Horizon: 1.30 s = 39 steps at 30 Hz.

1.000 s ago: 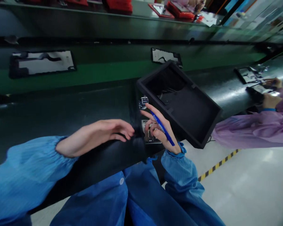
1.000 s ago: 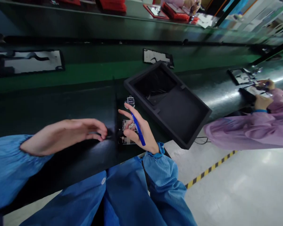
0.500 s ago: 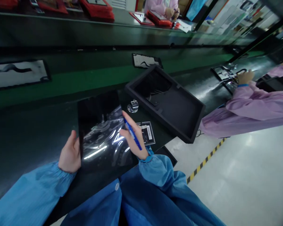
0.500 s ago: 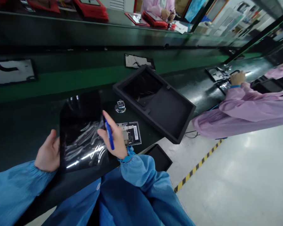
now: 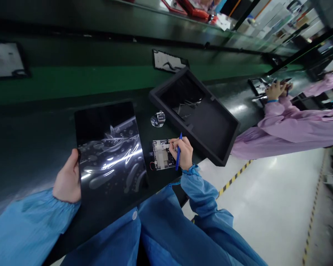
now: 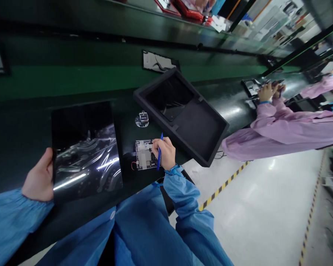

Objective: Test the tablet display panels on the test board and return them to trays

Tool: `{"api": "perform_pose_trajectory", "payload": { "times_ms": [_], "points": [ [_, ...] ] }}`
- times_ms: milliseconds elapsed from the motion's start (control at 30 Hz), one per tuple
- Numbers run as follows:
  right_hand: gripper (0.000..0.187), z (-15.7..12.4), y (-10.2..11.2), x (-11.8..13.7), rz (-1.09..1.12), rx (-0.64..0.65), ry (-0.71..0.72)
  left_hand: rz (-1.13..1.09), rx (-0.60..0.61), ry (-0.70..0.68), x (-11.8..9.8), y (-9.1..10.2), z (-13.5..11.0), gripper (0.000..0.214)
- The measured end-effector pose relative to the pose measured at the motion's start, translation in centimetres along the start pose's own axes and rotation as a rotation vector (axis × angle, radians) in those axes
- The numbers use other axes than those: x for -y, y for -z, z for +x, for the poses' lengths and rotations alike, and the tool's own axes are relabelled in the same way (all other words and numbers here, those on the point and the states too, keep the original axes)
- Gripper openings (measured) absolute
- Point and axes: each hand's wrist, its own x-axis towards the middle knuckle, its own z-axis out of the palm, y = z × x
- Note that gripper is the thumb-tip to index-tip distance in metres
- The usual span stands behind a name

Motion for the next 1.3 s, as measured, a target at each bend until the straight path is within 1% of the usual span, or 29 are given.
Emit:
{"api": "perform_pose_trajectory", "payload": {
  "times_ms": [67, 233, 300, 467, 567, 667, 767, 867, 967, 1033, 1100, 1167, 1200, 1233, 1267, 1300],
  "points": [
    [0.025, 0.0, -0.2, 0.1, 0.000, 0.020, -0.003, 0.046, 0.005, -0.050, 0.0, 0.2, 0.1, 0.051],
    [0.025, 0.2, -0.1, 0.2, -0.005, 0.076, -0.056, 0.126, 0.077, 0.029, 0.2, 1.0, 0.5, 0.060],
    [0.024, 0.3, -0.1, 0.2, -0.013, 0.080, -0.067, 0.134, 0.085, 0.017, 0.2, 1.1, 0.4, 0.062],
    [0.024, 0.2, -0.1, 0.1, 0.001, 0.086, -0.053, 0.175, -0.003, -0.082, 0.2, 0.9, 0.2, 0.073],
    [0.023, 0.2, -0.1, 0.2, 0.004, 0.114, -0.064, 0.165, 0.010, -0.040, 0.3, 0.9, 0.3, 0.065],
    [0.024, 0.3, -0.1, 0.3, 0.000, 0.088, -0.067, 0.129, 0.033, 0.025, 0.4, 0.9, 0.3, 0.056],
    [0.024, 0.3, -0.2, 0.4, -0.005, 0.076, -0.065, 0.093, 0.054, 0.062, 0.5, 0.7, -0.1, 0.054],
    [0.024, 0.2, -0.4, 0.3, 0.003, 0.092, -0.064, 0.048, 0.046, 0.099, 0.6, 0.5, -0.4, 0.053],
    [0.026, 0.3, -0.3, 0.1, 0.022, 0.098, -0.063, 0.049, 0.068, 0.105, 0.6, 0.7, -0.3, 0.053],
    [0.025, 0.4, -0.2, 0.2, 0.038, 0.071, -0.074, 0.071, 0.106, 0.084, 0.7, 0.8, -0.1, 0.052],
    [0.024, 0.6, -0.1, 0.8, 0.063, -0.023, -0.104, 0.075, 0.125, 0.086, 0.8, 1.0, 0.0, 0.051],
    [0.021, 0.8, -0.2, 2.2, 0.142, -0.123, -0.177, 0.067, 0.146, 0.119, 1.0, 1.0, 0.0, 0.051],
    [0.017, 0.9, -0.3, 3.2, 0.213, -0.125, -0.226, 0.059, 0.161, 0.137, 1.1, 1.0, -0.2, 0.051],
    [0.013, 1.0, -0.5, 4.3, 0.304, -0.083, -0.268, 0.048, 0.171, 0.147, 1.2, 1.0, -0.3, 0.051],
    [0.016, 1.1, -0.8, 5.5, 0.400, -0.008, -0.300, 0.036, 0.178, 0.145, 1.4, 1.0, -0.4, 0.050],
    [0.030, 1.1, -1.0, 6.7, 0.485, 0.085, -0.310, 0.022, 0.173, 0.132, 1.6, 1.0, -0.6, 0.049]
  ]
}}
